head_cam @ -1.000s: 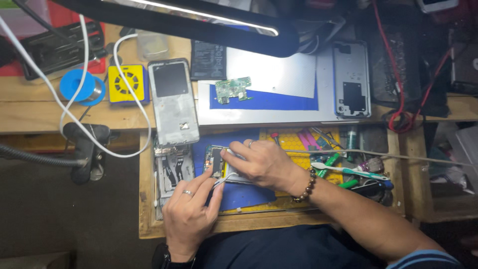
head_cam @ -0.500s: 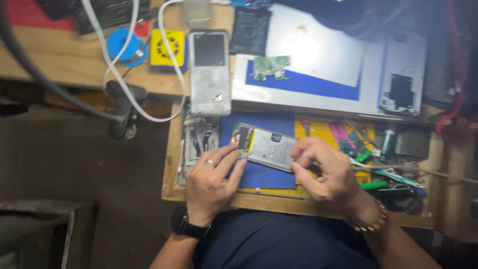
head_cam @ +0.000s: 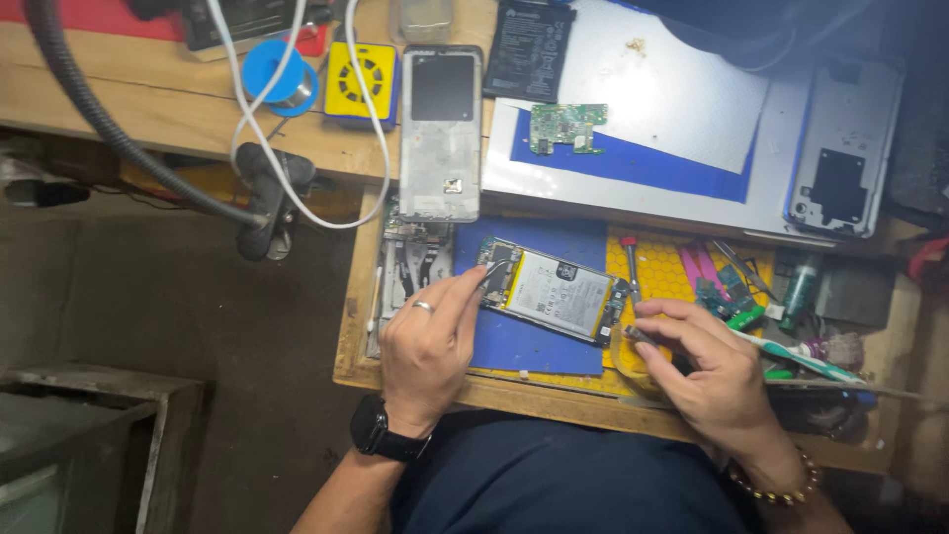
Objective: The person works on a disassembled smartphone placed on a blue mat, using tweezers to manipulate small internal components and wires. They occasionally reach for a computer mouse and keyboard to the side before returning to the phone repair.
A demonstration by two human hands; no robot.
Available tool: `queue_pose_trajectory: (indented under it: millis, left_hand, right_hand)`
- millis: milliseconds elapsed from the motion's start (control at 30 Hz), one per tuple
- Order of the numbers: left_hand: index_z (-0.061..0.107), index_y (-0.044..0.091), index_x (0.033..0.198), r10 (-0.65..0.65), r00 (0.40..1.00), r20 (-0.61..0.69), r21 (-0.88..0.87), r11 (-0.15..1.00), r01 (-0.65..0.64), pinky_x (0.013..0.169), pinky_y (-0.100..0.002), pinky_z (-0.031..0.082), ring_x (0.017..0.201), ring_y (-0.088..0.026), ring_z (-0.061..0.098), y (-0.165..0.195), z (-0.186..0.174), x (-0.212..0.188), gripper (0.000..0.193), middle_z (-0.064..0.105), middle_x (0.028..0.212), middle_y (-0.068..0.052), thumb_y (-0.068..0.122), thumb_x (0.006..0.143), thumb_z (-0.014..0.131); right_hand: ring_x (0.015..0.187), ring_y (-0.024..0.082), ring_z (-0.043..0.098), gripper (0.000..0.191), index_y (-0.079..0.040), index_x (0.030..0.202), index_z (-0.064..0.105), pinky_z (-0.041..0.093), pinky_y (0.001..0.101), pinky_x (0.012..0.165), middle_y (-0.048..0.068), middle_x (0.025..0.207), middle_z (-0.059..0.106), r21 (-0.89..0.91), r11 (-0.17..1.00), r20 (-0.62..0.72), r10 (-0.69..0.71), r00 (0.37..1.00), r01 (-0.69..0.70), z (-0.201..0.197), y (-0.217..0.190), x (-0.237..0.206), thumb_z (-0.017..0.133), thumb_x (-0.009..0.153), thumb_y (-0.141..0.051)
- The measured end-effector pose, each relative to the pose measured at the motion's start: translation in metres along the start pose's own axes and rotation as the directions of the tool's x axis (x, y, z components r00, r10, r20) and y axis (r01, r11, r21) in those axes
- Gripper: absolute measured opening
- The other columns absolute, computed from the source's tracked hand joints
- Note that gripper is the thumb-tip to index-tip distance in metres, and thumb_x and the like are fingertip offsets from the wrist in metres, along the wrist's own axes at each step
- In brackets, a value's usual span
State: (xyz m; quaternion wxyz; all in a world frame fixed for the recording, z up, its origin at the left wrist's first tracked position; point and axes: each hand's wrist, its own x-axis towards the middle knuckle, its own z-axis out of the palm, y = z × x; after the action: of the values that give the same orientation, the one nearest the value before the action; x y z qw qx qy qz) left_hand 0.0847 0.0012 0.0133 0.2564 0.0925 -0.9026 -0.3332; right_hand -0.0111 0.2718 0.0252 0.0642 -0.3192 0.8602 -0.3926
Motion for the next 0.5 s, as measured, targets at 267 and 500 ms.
queue_pose_trajectory:
  millis: [267,500]
  left_hand:
    - [0.071,0.004,0.111,-0.003,1.0,0.02,-0.033,0.999,0.004,0.078,-0.037,0.06,0.093,-0.028,0.075,0.002,0.005,0.0,0.017,0.076,0.104,-0.012,0.002,0.094,0.07]
    - [0.07,0.004,0.101,-0.059,0.996,0.069,-0.055,0.996,0.063,0.075,-0.037,0.059,0.088,-0.027,0.074,0.001,0.004,0.001,0.01,0.074,0.098,-0.01,0.005,0.091,0.073]
  right_hand:
    - [0.082,0.015,0.075,0.021,-0.001,0.104,0.071,0.06,0.0284,0.069,0.007,0.094,0.076,-0.041,0.99,0.086,0.14,0.986,-0.137,0.01,0.015,-0.017,0.075,0.084,-0.008]
    - [0.068,0.015,0.078,0.023,-0.006,0.101,0.076,0.061,0.0278,0.053,0.004,0.083,0.077,-0.032,0.931,0.374,0.348,0.86,-0.363,-0.014,0.021,-0.015,0.076,0.08,-0.012]
